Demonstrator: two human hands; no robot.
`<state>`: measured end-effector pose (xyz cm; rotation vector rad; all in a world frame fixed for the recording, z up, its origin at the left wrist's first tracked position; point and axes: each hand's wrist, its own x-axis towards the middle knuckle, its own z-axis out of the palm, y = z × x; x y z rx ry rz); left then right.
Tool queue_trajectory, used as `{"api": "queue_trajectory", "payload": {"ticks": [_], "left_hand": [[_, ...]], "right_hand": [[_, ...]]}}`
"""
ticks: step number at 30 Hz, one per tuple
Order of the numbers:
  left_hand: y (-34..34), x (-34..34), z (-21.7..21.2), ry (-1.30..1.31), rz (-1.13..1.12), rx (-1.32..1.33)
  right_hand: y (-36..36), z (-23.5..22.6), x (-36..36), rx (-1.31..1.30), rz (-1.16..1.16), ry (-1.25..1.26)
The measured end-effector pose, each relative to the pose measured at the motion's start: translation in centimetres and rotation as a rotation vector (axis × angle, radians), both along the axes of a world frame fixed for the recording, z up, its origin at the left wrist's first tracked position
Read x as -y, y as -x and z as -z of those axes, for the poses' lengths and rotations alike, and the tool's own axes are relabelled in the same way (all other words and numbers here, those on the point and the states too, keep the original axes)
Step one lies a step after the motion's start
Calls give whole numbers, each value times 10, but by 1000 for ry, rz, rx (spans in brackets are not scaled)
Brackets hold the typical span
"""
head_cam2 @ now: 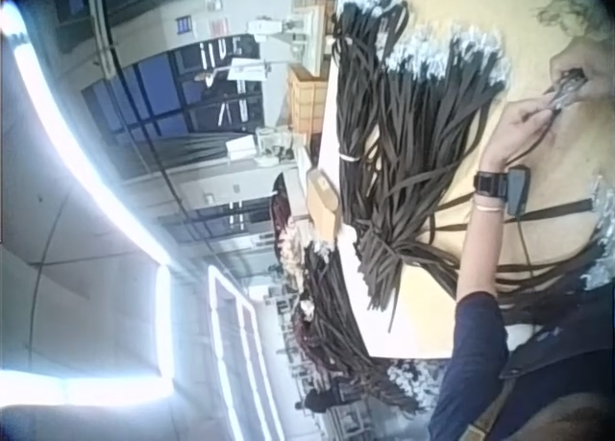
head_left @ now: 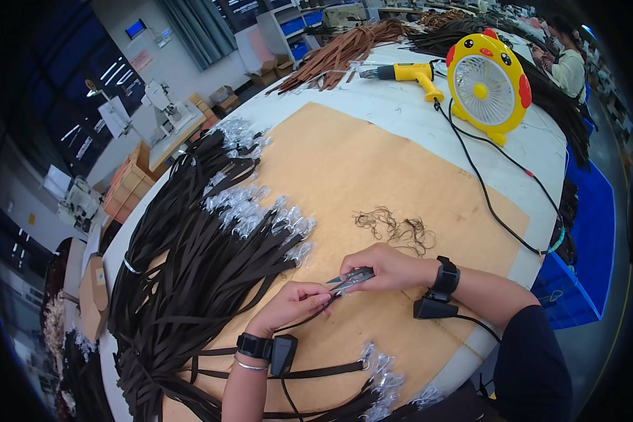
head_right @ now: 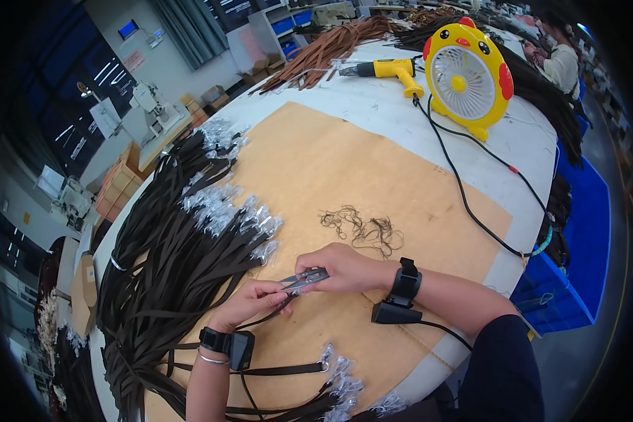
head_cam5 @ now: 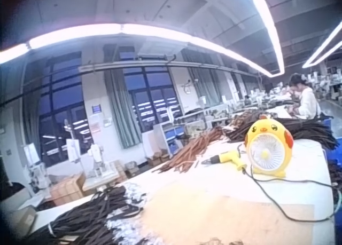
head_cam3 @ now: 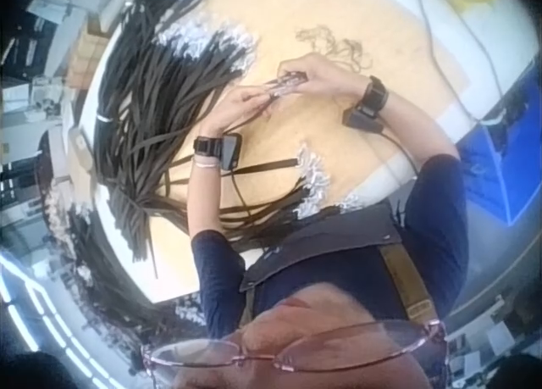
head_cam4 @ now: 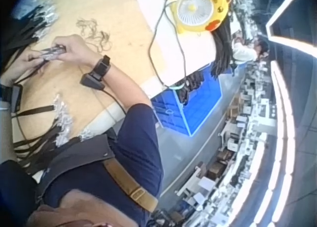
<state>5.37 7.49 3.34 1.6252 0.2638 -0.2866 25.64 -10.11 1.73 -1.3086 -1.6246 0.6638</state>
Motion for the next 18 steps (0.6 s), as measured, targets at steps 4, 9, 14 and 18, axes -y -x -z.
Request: {"api": "queue_trajectory", "payload": {"ticks": [4,9,14,18], "left_hand": [[7,11,6,-114,-157,39],[0,42,4,-946,-284,463],[10,63,22,-852,-368,397],[16,72,27,-601,-467,262]], "right_hand": [[2,4,-1,21,26,-12],[3,20,2,741,154,-226],[8,6,9,451,91,-80],[8,-6,10,324,246,33]]}}
